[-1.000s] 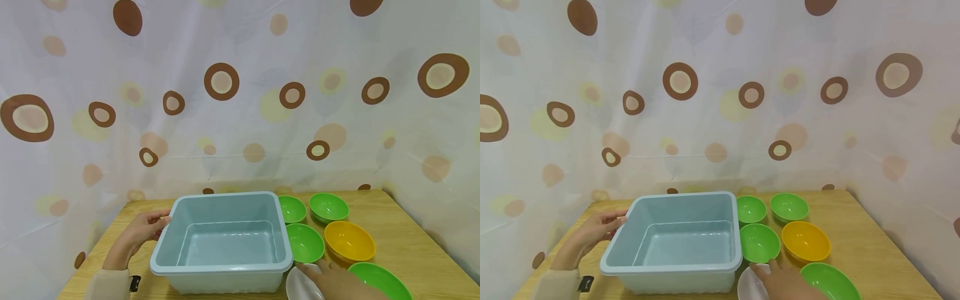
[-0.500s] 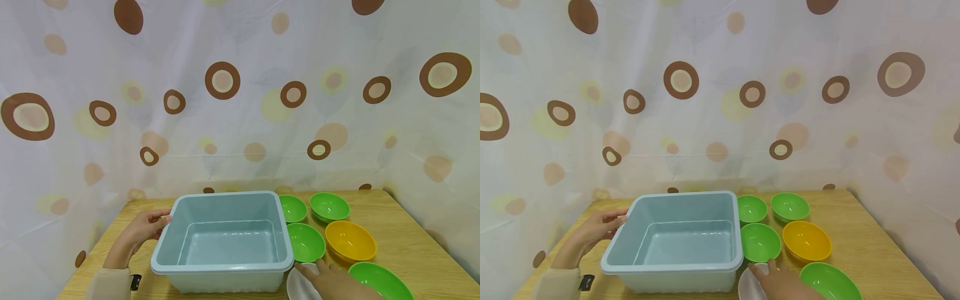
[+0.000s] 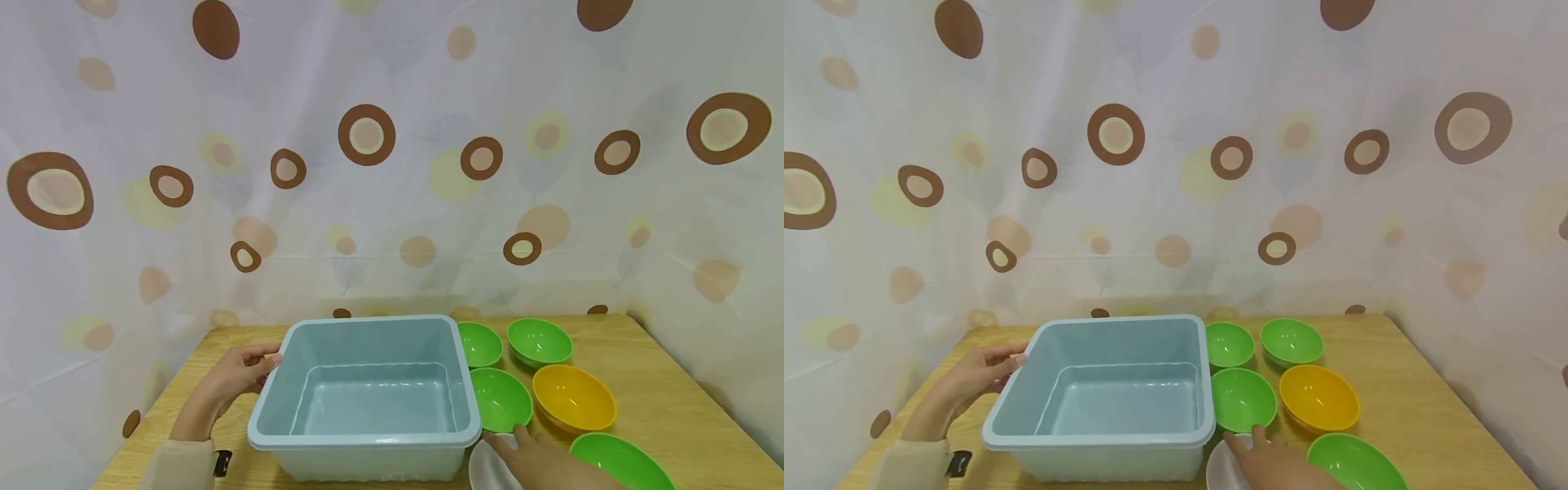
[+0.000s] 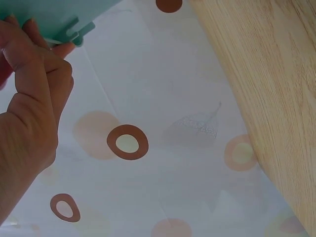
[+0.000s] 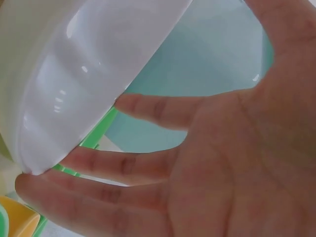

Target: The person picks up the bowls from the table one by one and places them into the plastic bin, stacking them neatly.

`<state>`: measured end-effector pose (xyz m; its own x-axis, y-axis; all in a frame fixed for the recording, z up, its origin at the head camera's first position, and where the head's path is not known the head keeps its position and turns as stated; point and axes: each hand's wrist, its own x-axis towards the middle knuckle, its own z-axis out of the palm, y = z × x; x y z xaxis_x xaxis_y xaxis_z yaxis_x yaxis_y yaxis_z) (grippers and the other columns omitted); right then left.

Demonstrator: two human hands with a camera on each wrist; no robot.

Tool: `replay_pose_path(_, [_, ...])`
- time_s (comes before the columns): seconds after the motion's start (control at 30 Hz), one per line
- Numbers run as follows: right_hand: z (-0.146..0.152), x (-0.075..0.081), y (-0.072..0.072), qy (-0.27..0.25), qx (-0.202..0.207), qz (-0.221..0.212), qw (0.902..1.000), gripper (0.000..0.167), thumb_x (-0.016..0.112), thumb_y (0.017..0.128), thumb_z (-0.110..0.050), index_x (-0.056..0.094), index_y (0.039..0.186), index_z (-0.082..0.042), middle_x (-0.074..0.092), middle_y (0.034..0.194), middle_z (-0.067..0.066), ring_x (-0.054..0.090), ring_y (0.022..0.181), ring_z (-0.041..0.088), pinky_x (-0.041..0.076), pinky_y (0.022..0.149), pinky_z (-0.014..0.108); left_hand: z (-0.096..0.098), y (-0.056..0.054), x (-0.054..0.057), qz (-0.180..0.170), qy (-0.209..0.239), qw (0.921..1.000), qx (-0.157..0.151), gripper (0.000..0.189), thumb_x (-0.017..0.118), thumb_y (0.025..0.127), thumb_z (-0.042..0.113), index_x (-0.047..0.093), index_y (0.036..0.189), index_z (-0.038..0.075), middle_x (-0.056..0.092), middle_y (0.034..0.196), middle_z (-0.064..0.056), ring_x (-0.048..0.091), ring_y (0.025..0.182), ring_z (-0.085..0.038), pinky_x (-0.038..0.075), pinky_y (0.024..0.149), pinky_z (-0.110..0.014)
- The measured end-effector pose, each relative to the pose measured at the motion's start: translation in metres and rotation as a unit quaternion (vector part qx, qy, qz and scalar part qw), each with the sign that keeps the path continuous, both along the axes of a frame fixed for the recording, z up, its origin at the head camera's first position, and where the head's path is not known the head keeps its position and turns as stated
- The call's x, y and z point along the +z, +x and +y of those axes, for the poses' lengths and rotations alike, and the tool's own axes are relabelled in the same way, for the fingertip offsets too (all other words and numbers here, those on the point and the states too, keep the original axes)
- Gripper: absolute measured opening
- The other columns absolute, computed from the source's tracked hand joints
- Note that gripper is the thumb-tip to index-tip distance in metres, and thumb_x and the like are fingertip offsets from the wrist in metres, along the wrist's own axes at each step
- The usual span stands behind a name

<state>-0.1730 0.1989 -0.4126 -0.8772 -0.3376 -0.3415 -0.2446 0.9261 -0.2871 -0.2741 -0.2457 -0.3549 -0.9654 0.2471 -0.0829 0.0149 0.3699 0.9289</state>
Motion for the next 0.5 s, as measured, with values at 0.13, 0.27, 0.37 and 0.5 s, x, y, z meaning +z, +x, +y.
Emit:
replay_pose_path(0.13, [0.011, -0.02, -0.009, -0.001, 0.017, 0.011, 0.9998, 0.096, 0.071, 0.069, -0.069, 0.045, 0.141, -0.013, 0.042, 0.134, 0.035, 0.048, 0.113, 0.054, 0.042, 0.082, 0.07, 0.0, 0.0, -0.001, -0.002, 0.005, 1.0, -0.001, 0.056, 0.057, 0.098, 0.024, 0.041, 0.141, -0.008, 0.066, 0.09, -0.006, 0.061, 0.073, -0.019, 0.054, 0.067, -0.032])
replay_pose_path(0.27, [0.013, -0.031, -0.012, 0.003, 0.013, 0.016, 0.9998, 0.094, 0.071, 0.07, -0.068, 0.045, 0.141, -0.012, 0.042, 0.135, 0.034, 0.047, 0.112, 0.054, 0.043, 0.082, 0.069, 0.0, -0.001, -0.001, -0.005, 0.008, 1.0, 0.0, 0.057, 0.057, 0.098, 0.025, 0.04, 0.142, -0.007, 0.066, 0.091, -0.007, 0.061, 0.074, -0.019, 0.054, 0.067, -0.032])
replay_pose_path(0.37, [0.012, -0.033, -0.012, 0.005, 0.014, 0.027, 0.9995, 0.095, 0.07, 0.07, -0.07, 0.046, 0.139, -0.01, 0.042, 0.135, 0.033, 0.047, 0.112, 0.054, 0.043, 0.083, 0.068, 0.0, -0.001, -0.002, -0.006, 0.009, 0.9999, 0.004, 0.057, 0.057, 0.098, 0.025, 0.04, 0.142, -0.006, 0.066, 0.092, -0.007, 0.062, 0.074, -0.019, 0.054, 0.067, -0.033])
replay_pose_path(0.5, [0.011, -0.028, -0.007, 0.0, 0.046, 0.065, 0.9968, 0.095, 0.07, 0.072, -0.067, 0.047, 0.133, 0.001, 0.045, 0.128, 0.03, 0.05, 0.105, 0.05, 0.046, 0.08, 0.065, 0.0, 0.0, -0.003, -0.009, 0.009, 0.9999, 0.008, 0.057, 0.057, 0.098, 0.025, 0.04, 0.143, -0.006, 0.067, 0.094, -0.007, 0.062, 0.075, -0.02, 0.054, 0.069, -0.034])
